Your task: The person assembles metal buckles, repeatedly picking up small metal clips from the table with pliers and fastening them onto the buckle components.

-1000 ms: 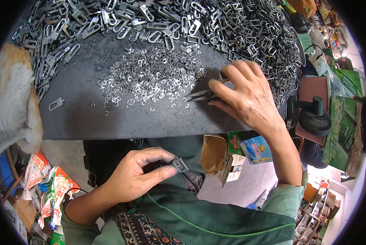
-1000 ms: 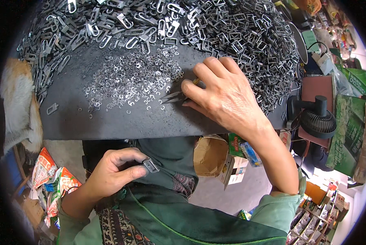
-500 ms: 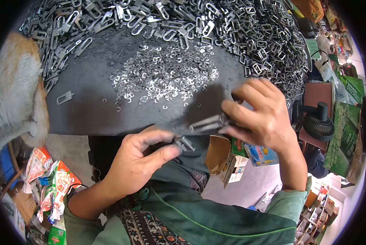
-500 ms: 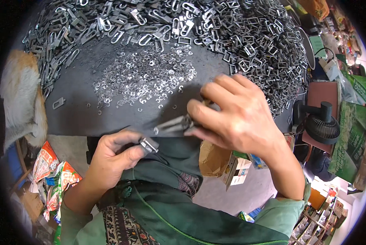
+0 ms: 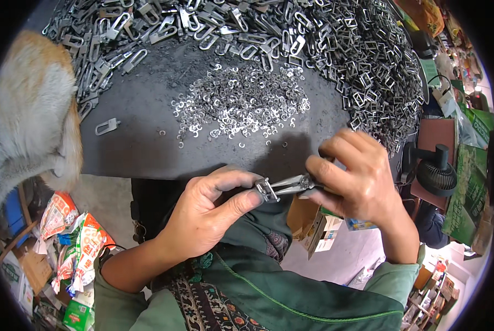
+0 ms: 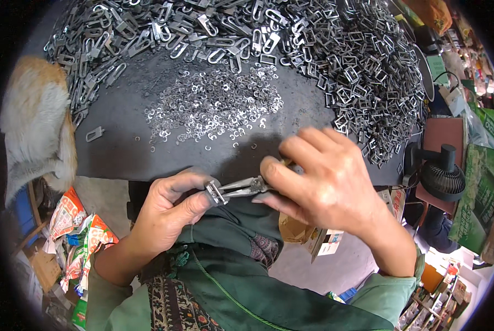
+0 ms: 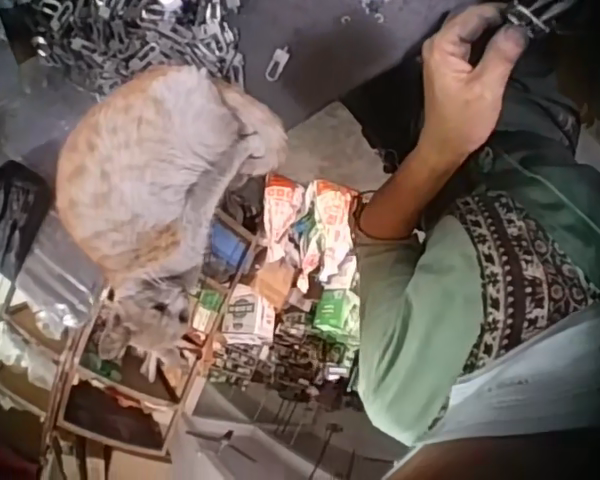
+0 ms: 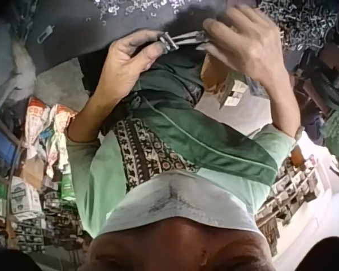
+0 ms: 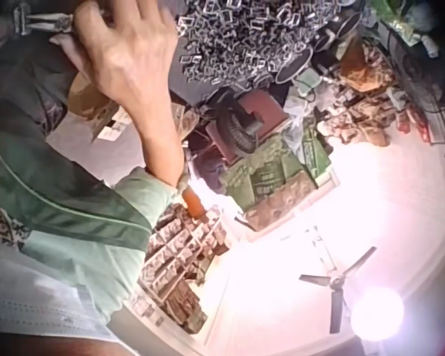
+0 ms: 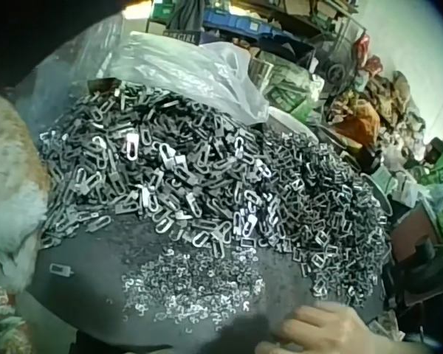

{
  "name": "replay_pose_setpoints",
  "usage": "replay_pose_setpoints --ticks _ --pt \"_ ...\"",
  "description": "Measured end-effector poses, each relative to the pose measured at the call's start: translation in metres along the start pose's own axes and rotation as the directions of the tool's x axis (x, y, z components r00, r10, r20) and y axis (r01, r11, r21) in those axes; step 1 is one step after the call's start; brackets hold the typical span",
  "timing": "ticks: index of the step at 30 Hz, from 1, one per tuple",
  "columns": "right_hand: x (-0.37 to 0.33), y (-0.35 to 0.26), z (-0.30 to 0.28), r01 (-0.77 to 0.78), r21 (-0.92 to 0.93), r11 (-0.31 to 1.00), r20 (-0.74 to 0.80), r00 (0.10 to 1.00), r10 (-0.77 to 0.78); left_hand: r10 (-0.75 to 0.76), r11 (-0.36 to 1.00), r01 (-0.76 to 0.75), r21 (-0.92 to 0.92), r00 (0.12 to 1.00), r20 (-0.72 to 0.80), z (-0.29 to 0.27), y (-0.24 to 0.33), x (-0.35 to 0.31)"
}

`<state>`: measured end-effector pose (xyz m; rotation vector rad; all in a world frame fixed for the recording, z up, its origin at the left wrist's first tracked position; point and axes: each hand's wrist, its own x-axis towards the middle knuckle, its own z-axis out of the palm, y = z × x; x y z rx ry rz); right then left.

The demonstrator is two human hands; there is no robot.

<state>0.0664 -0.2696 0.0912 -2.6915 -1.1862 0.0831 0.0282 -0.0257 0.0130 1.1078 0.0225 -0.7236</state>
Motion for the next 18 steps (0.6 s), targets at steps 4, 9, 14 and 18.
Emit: replay_pose_setpoints --ticks 4,9,14,18 --pt "-0.007 -0.024 0.007 -0.102 0.094 0.99 0.007 0.995 0.102 0.008 0.987 -0.021 0.162 0.997 0.08 -0.009 0.014 -0.01" --pt "-0.035 -0.053 0.037 -0.225 0.155 0.962 -0.019 0.973 0.23 0.599 -0.015 -0.165 0.986 0.788 0.14 -0.039 0.049 -0.024" --pt "-0.033 -0.065 0.051 -0.376 0.141 0.916 0.038 0.926 0.375 0.7 -0.284 0.239 0.928 0.714 0.03 -0.103 0.06 -0.022" --pt "-0.027 -0.039 0.046 -0.412 0.235 0.88 -0.142 0.881 0.451 0.726 -0.222 0.195 0.955 0.687 0.028 -0.096 0.055 -0.022"
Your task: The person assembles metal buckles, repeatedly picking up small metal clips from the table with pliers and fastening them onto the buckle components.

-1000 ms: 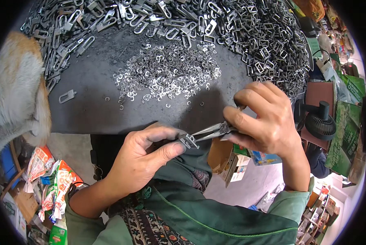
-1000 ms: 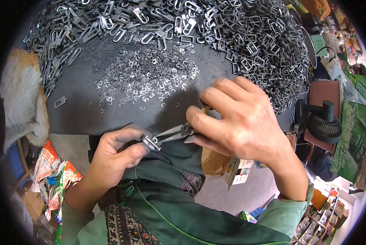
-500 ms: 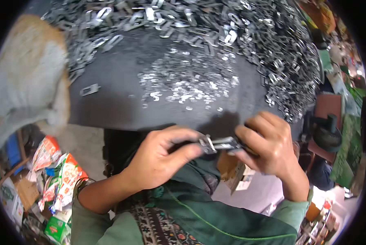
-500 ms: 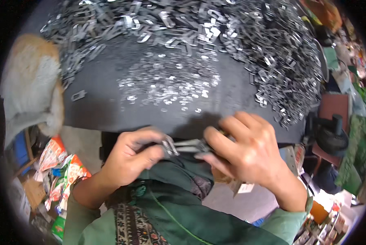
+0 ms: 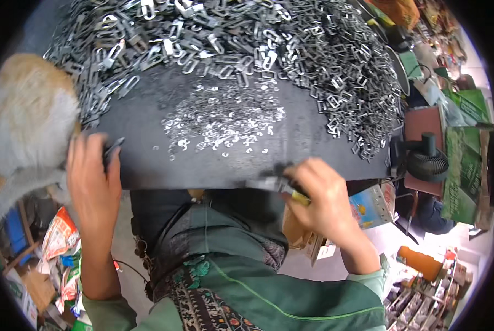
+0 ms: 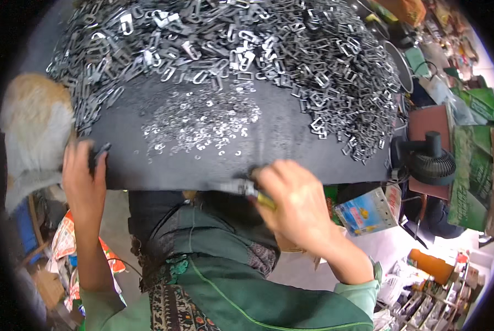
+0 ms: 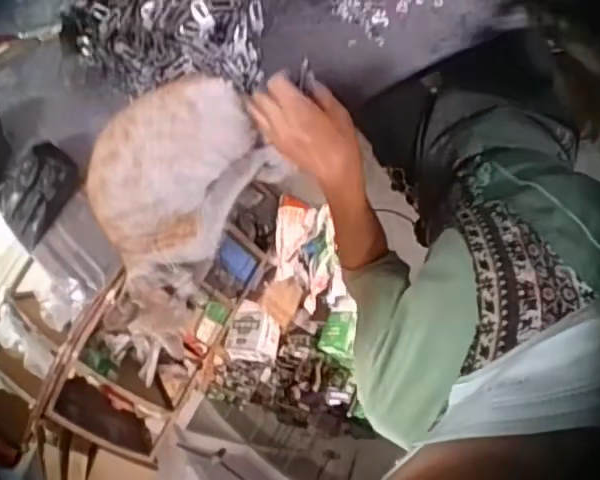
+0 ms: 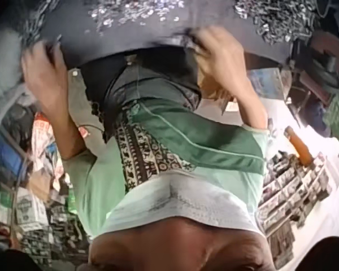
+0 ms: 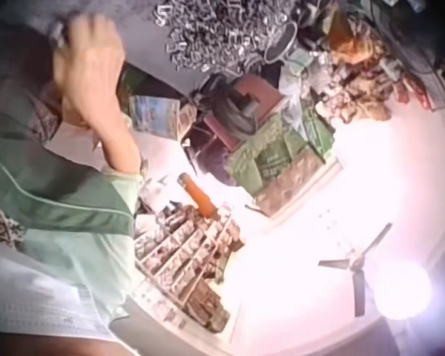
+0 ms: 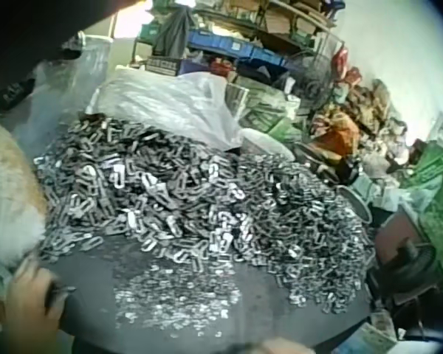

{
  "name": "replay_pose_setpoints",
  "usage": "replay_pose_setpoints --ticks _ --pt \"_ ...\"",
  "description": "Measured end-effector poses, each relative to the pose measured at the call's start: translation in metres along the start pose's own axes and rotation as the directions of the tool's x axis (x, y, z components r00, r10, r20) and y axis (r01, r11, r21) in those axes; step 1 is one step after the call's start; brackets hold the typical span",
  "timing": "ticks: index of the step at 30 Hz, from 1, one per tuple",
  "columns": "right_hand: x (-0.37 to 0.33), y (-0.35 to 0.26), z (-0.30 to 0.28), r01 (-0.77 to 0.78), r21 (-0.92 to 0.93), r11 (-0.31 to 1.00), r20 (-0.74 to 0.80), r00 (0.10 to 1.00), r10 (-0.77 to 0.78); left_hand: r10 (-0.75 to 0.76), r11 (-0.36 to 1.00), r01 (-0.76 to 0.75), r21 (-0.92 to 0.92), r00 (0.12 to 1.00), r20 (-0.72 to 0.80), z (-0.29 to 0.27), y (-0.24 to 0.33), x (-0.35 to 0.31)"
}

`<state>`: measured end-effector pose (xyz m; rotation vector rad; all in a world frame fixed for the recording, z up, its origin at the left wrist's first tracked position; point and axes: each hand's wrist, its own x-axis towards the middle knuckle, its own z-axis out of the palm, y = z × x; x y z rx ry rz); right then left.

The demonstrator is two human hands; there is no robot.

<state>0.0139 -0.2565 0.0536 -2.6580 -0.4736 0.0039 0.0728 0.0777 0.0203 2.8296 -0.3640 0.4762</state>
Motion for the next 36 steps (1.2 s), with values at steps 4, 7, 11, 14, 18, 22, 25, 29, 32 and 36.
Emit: replay_pose_setpoints --ticks 4,7,11,14,18,22,25,29,32,36 --pt "0.048 0.044 -0.003 -0.198 -0.03 0.98 -0.307 0.935 0.179 -0.312 0.379 0.422 -0.824 0.896 0.315 0.006 0.043 -0.003" --pt "0.096 0.061 0.009 -0.196 -0.065 0.979 -0.384 0.91 0.156 -0.104 0.068 0.562 -0.824 0.826 0.555 -0.006 0.069 -0.002" --pt "0.122 0.059 0.014 -0.181 -0.28 0.943 -0.314 0.945 0.088 0.139 -0.158 0.726 -0.669 0.687 0.713 -0.014 0.088 -0.009" --pt "0.128 0.07 0.015 -0.123 -0.32 0.939 -0.267 0.963 0.035 0.289 -0.158 0.774 -0.613 0.63 0.721 -0.007 0.085 -0.017" --pt "0.128 0.072 0.009 -0.117 -0.351 0.929 -0.273 0.962 0.019 0.253 -0.216 0.813 -0.54 0.581 0.774 0.0 0.098 -0.016" --pt "0.079 0.039 -0.009 -0.147 0.147 0.978 -0.047 0.987 0.156 0.197 -0.176 0.757 -0.63 0.654 0.73 0.012 0.105 -0.019" --pt "0.031 0.009 -0.011 -0.327 0.65 0.687 0.274 0.943 0.19 0.212 -0.176 0.76 -0.626 0.65 0.729 0.016 0.112 -0.021" --pt "0.012 0.0 -0.004 -0.281 0.695 0.662 0.276 0.954 0.115 0.246 -0.161 0.763 -0.625 0.645 0.724 0.018 0.12 -0.024" --pt "0.008 0.001 -0.006 -0.227 0.651 0.725 0.238 0.967 0.09 0.225 -0.172 0.738 -0.653 0.675 0.703 0.021 0.122 -0.028" --pt "0.011 0.0 -0.01 -0.198 0.593 0.78 0.255 0.966 0.051 0.226 -0.15 0.735 -0.661 0.676 0.701 0.018 0.122 -0.03"
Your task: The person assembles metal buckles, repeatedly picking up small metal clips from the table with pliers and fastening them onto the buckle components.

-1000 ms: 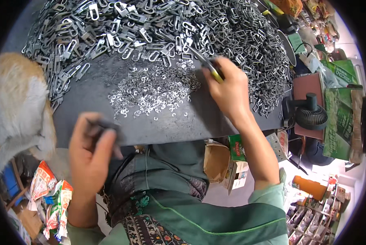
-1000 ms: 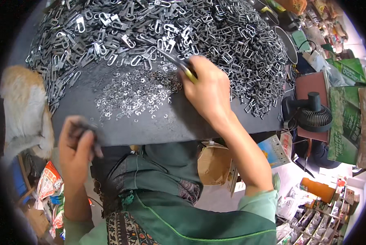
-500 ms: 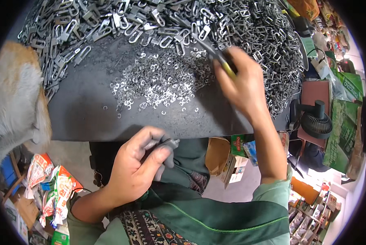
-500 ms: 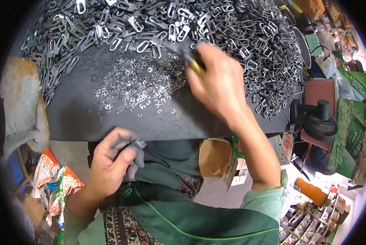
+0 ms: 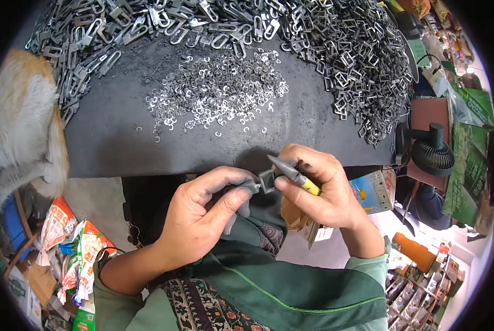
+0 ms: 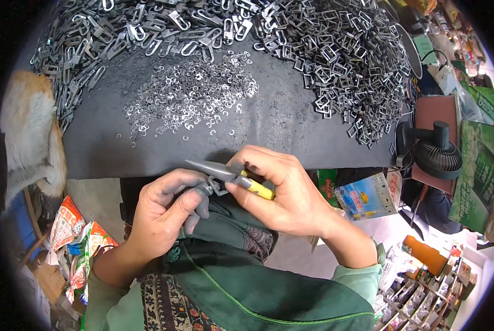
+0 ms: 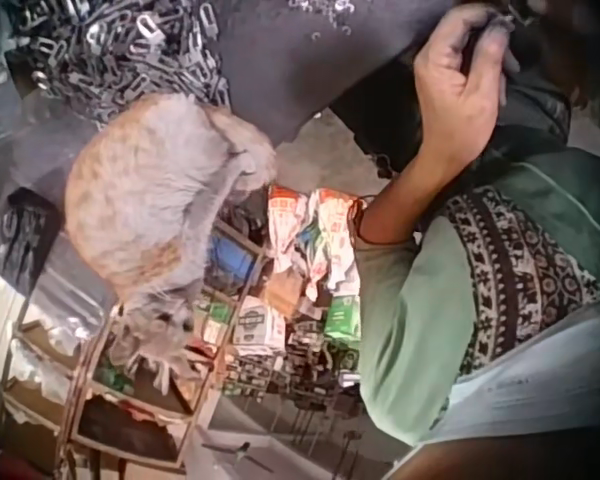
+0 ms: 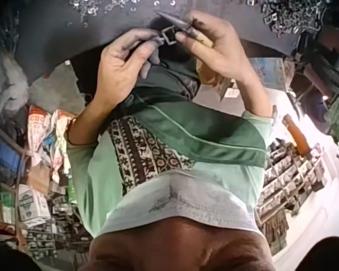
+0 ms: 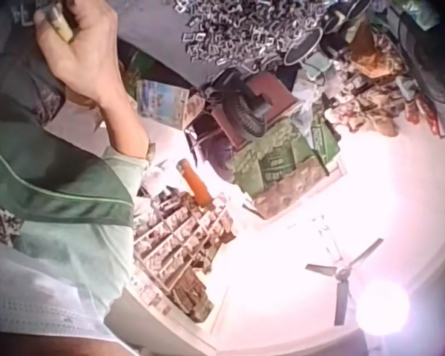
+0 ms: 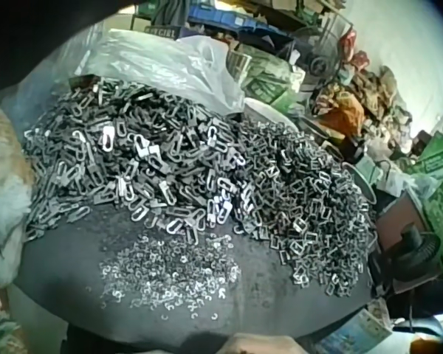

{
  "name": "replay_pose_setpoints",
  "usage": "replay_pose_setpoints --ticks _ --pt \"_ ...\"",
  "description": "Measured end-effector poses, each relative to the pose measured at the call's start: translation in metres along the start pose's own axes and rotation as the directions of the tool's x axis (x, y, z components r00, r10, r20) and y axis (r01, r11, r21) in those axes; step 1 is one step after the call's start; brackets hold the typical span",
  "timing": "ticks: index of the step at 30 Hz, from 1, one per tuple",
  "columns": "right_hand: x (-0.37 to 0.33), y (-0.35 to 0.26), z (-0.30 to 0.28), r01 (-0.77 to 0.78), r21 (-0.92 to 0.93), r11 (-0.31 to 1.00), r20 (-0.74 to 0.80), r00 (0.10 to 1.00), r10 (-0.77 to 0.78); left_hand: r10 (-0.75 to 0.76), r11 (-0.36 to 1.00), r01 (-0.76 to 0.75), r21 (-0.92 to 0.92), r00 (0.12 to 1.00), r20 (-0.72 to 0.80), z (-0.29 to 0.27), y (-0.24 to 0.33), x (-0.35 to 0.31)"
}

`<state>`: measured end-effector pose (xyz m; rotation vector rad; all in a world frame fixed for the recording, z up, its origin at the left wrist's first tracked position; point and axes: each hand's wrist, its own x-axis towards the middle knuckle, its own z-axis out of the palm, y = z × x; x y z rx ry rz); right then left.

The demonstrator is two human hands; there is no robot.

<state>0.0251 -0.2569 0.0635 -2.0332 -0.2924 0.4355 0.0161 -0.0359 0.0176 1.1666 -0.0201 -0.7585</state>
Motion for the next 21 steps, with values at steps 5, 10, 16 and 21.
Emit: replay_pose_setpoints --ticks 5,10,16,21 --pt "0.002 -0.006 0.004 -0.005 -0.038 0.999 0.033 0.999 0.007 0.0 0.995 0.0 0.097 1.0 0.004 0.0 0.006 0.0" --pt "-0.001 -0.014 0.013 -0.334 0.113 0.936 0.097 0.941 0.324 0.441 0.732 -0.344 0.588 0.897 -0.023 0.007 -0.01 -0.003" --pt "-0.018 0.001 0.028 -0.294 0.141 0.945 0.079 0.955 0.285 0.327 0.747 -0.327 0.579 0.939 0.109 -0.009 -0.011 -0.002" --pt "0.001 -0.004 0.002 -0.021 -0.78 0.625 -0.165 0.971 -0.173 -0.179 0.984 0.178 0.023 0.973 0.145 -0.019 0.001 -0.013"
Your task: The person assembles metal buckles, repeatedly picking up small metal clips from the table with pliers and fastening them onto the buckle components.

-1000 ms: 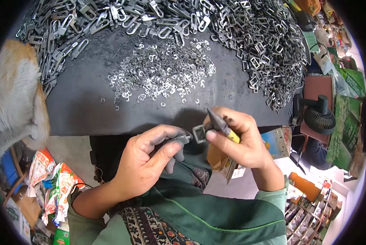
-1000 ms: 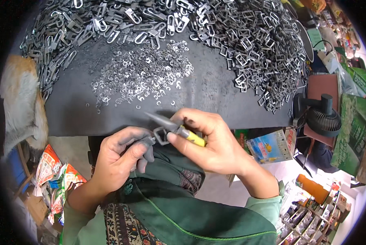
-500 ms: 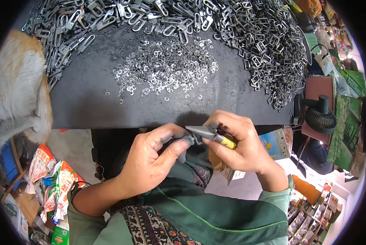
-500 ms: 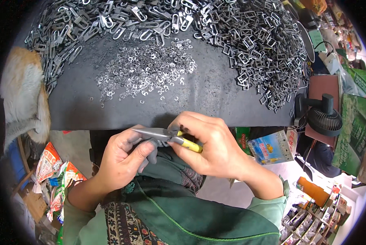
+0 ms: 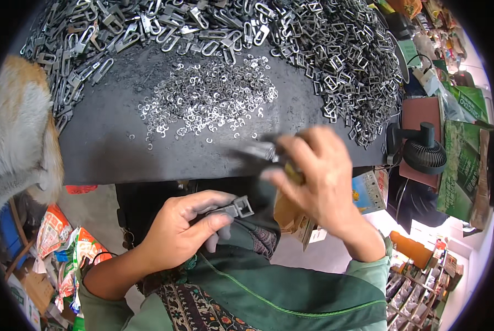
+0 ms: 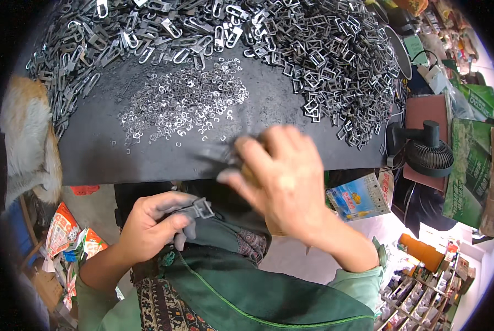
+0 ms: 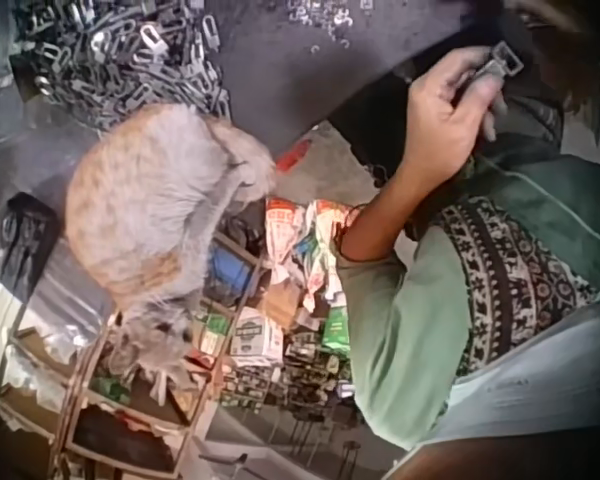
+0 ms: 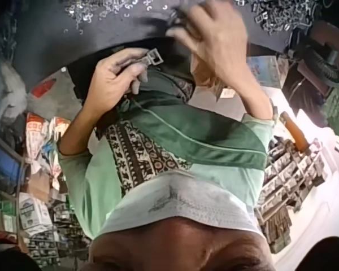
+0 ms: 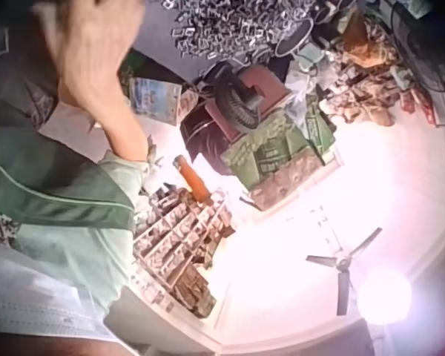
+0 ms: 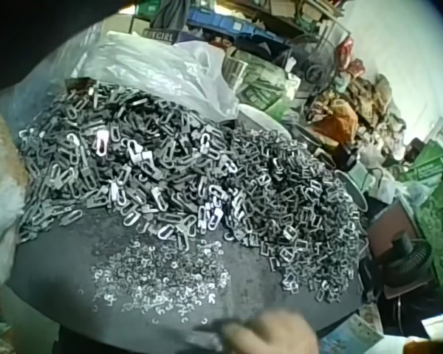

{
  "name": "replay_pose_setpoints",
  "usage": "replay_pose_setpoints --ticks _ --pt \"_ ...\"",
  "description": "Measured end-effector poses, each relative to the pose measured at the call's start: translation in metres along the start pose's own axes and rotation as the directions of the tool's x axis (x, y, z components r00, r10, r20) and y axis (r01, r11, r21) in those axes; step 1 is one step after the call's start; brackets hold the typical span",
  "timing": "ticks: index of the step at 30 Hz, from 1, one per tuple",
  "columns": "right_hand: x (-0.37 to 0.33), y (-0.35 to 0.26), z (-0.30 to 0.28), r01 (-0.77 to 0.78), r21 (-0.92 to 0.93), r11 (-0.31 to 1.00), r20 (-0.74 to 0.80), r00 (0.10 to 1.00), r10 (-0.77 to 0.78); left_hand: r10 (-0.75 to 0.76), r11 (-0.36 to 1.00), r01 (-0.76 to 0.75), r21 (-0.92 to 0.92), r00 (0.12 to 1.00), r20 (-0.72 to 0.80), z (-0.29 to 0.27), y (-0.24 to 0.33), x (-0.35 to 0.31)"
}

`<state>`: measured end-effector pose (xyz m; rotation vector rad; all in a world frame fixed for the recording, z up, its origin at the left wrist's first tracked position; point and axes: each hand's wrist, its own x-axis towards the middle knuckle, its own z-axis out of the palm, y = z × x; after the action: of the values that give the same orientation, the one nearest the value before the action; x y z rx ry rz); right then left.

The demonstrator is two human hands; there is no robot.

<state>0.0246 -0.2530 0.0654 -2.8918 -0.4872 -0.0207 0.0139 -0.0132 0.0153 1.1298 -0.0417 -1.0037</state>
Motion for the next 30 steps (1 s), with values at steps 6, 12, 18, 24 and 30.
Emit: replay_pose_setpoints --ticks 6,12,18,24,30 --pt "0.033 0.034 0.001 0.309 -0.291 0.906 -0.078 0.936 -0.344 0.024 0.997 -0.022 -0.07 0.999 0.033 0.001 -0.005 -0.002" --pt "0.062 0.047 -0.004 0.454 -0.299 0.839 0.064 0.887 -0.457 0.08 0.997 -0.08 0.017 0.996 0.027 -0.002 -0.008 -0.005" --pt "0.073 0.049 -0.008 0.517 -0.287 0.807 0.13 0.855 -0.502 0.35 0.875 -0.333 0.351 0.936 0.016 -0.001 -0.001 -0.004" --pt "0.076 0.05 -0.007 0.539 -0.271 0.798 0.119 0.841 -0.528 0.299 0.896 -0.261 0.359 0.953 -0.055 -0.004 0.006 -0.002" --pt "0.064 0.039 -0.025 0.593 -0.088 0.8 0.087 0.805 -0.587 0.037 0.992 -0.063 -0.11 0.974 -0.223 -0.007 0.01 0.002"
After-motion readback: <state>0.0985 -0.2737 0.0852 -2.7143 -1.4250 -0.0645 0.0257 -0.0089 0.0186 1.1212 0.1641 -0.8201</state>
